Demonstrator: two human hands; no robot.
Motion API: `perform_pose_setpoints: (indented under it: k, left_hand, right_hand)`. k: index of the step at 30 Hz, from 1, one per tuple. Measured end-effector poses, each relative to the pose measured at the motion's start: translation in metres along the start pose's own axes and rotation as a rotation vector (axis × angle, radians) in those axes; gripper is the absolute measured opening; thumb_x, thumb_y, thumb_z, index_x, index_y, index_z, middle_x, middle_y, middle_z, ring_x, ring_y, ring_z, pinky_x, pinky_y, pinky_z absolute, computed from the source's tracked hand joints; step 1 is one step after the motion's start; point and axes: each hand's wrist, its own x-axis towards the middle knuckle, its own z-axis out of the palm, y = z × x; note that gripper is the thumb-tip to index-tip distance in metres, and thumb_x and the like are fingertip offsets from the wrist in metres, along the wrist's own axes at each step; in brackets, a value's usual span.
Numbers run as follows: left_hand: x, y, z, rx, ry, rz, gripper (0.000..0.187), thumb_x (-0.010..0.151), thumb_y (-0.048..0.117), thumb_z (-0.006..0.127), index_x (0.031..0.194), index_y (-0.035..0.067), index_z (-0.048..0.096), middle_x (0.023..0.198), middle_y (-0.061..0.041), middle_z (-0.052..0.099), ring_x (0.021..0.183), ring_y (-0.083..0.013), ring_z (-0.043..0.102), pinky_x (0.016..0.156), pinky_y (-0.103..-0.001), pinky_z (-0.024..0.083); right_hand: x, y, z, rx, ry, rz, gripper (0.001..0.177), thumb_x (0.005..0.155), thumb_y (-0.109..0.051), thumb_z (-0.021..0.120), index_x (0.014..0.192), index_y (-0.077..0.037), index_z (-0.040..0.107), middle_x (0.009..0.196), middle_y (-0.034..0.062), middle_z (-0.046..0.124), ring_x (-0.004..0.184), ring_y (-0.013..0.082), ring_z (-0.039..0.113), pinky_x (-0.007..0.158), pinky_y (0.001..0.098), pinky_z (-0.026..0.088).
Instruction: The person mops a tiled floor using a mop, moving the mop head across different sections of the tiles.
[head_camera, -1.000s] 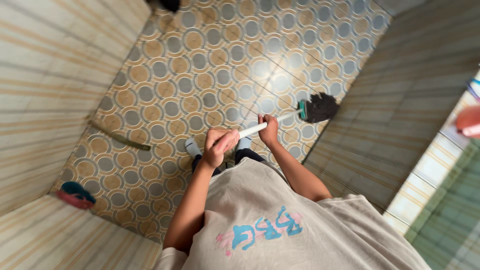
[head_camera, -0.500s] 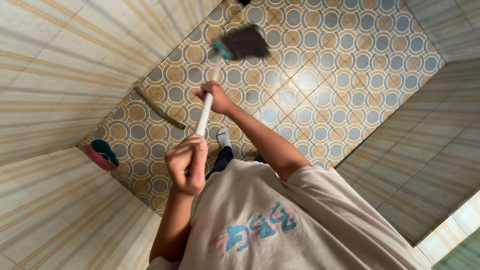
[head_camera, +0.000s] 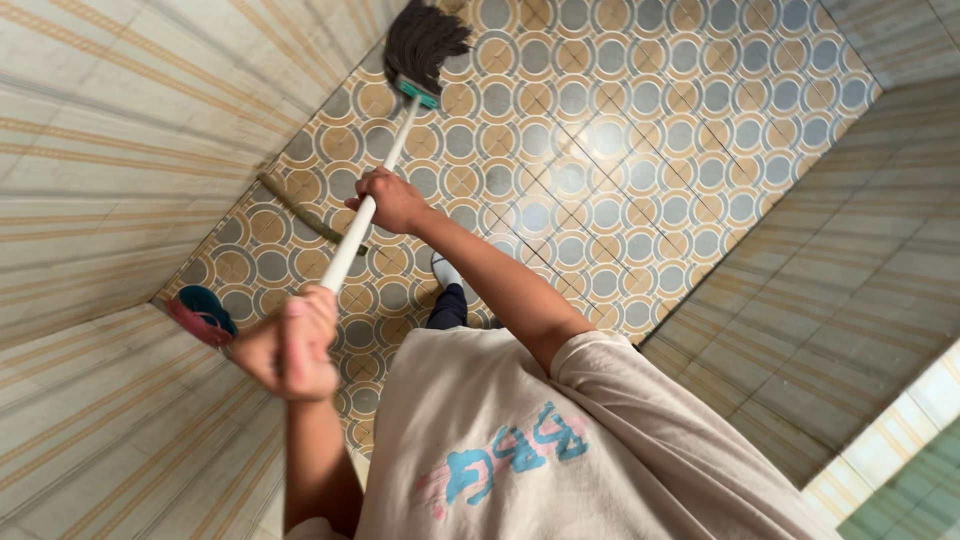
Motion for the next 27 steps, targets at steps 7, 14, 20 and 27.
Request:
perform_pose_setpoints:
  k: [7,14,20,27]
  left_hand:
    - [0.002,-0.005,0.030,-0.187,-0.175,-0.157,0.051,0.105,0.003,0.041,0.056,0.009,0.029,0.051,-0.004,0.033,0.040,-0.0126,0.028,0.055,-0.034,0.037]
    - [-0.024,-0.081,0.110,-0.431,-0.603,-0.428,0.046,0.104,0.008,0.047,0.059,0.009,0.039,0.048,0.001,0.033,0.041,-0.0111,0.028,0.049,-0.029,0.028]
    - [-0.139,-0.166,0.253,-0.351,-0.910,-0.798,0.052,0.101,0.013,0.055,0.050,0.011,0.044,0.050,0.003,0.037,0.047,-0.0104,0.032,0.050,-0.029,0.028]
    - [-0.178,-0.136,0.291,-0.491,-1.074,-0.786,0.055,0.101,0.009,0.051,0.048,0.006,0.036,0.049,-0.001,0.037,0.051,-0.0120,0.034,0.056,-0.029,0.032]
  right_hand:
    - [-0.094,0.015,-0.069,-0.070,0.103,0.337,0.031,0.092,-0.039,0.071,0.084,-0.009,0.072,0.097,0.0100,0.071,0.105,0.0317,0.064,0.089,0.0466,0.053]
    - [-0.271,0.088,-0.093,0.077,0.386,0.690,0.015,0.083,-0.020,0.076,0.092,-0.009,0.075,0.102,0.0150,0.070,0.099,0.0355,0.067,0.087,0.0479,0.054]
    - [-0.475,0.201,-0.078,0.017,0.723,0.918,0.022,0.091,-0.022,0.073,0.084,-0.001,0.070,0.091,0.0233,0.066,0.090,0.0432,0.061,0.085,0.0497,0.049]
    - [-0.539,0.223,-0.076,-0.096,0.733,0.933,0.045,0.098,-0.037,0.068,0.076,0.001,0.061,0.077,0.0241,0.064,0.080,0.0446,0.055,0.078,0.0523,0.044]
